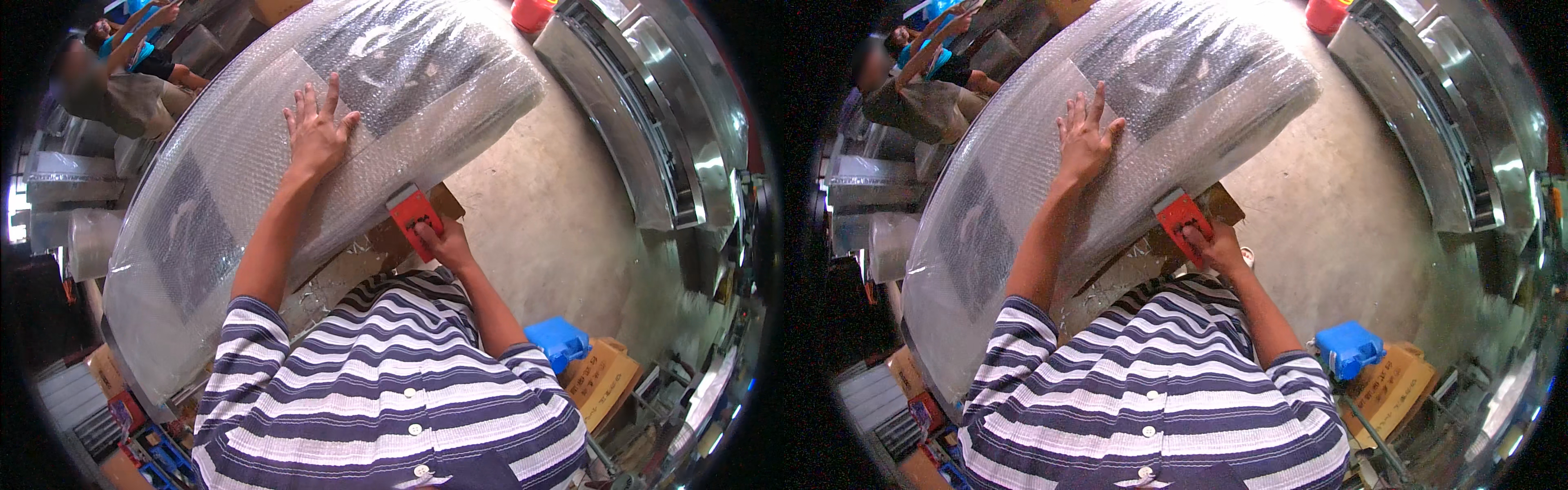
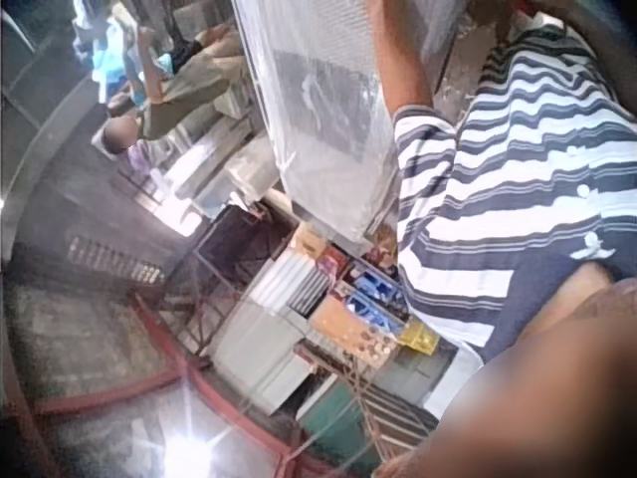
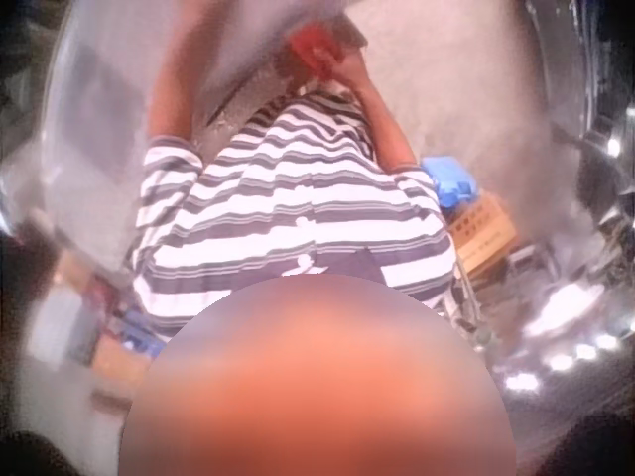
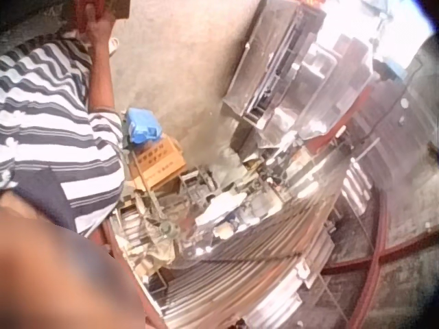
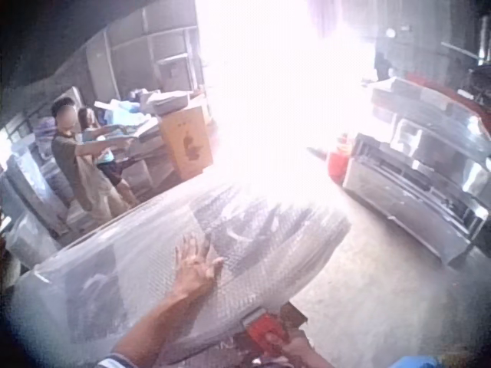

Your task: The person wraps a large rectangular object with bubble wrap and secures it using a handheld tape dispenser. They smooth the wrap, apply tape along edges, and rotate the item to cover all sides.

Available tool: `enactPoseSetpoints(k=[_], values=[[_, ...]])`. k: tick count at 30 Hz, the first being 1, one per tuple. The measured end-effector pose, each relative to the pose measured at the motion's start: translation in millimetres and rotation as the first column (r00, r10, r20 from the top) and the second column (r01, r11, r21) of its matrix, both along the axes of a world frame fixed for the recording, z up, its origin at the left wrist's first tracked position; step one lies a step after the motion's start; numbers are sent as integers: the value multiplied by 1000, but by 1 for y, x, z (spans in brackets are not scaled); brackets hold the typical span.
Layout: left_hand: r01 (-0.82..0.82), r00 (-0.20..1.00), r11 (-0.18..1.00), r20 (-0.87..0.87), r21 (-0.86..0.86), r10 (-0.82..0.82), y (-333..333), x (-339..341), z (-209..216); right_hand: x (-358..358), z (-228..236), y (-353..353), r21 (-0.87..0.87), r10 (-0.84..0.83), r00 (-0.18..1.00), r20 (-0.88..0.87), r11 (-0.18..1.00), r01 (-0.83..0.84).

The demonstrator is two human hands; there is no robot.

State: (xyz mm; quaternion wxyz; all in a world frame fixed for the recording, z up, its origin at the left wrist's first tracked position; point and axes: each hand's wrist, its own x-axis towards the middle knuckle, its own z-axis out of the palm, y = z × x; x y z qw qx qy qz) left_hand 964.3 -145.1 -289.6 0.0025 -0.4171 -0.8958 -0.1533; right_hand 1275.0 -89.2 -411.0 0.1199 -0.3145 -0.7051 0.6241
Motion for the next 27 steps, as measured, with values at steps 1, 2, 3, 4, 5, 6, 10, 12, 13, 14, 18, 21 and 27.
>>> enactPoseSetpoints(k=[1,2,3,4,5,6,10,12,13,14,18,21,27], values=[[-8,1000,1000,-5,-4,8,2,-1,0,-9,-11,4,52,40,997,70,998,-44],[-15,1000,1000,-10,-8,15,4,-2,1,-13,-20,5,98,76,987,142,991,-90],[-19,1000,1000,-12,-14,19,5,-3,1,-11,-17,2,130,51,986,156,989,-72],[-22,1000,1000,-10,-18,22,4,-2,1,-9,-13,-1,161,25,985,169,986,-53],[-24,1000,999,-8,-24,24,1,0,1,-6,-9,-5,191,-1,983,183,981,-34],[-21,1000,1000,-1,-23,21,1,2,1,5,-15,-9,182,-11,970,245,983,-35],[-32,1000,999,-2,-24,32,1,4,-1,17,-7,2,133,100,826,555,969,-207],[-24,1000,1000,-20,-9,24,2,0,-4,1,37,20,114,144,701,699,944,-308],[-28,999,999,-32,-40,26,3,3,1,-12,59,24,135,123,652,748,934,-331],[-27,999,999,-31,-35,25,3,3,0,-21,77,26,217,116,631,767,879,-424],[7,1000,1000,-6,11,-7,9,5,2,-13,34,28,317,66,432,900,580,-750],[14,1000,999,-4,41,-14,3,-1,3,2,37,6,189,227,385,895,587,-787],[354,935,855,-164,380,-314,-11,51,28,83,14,-2,42,175,790,587,968,-246]])
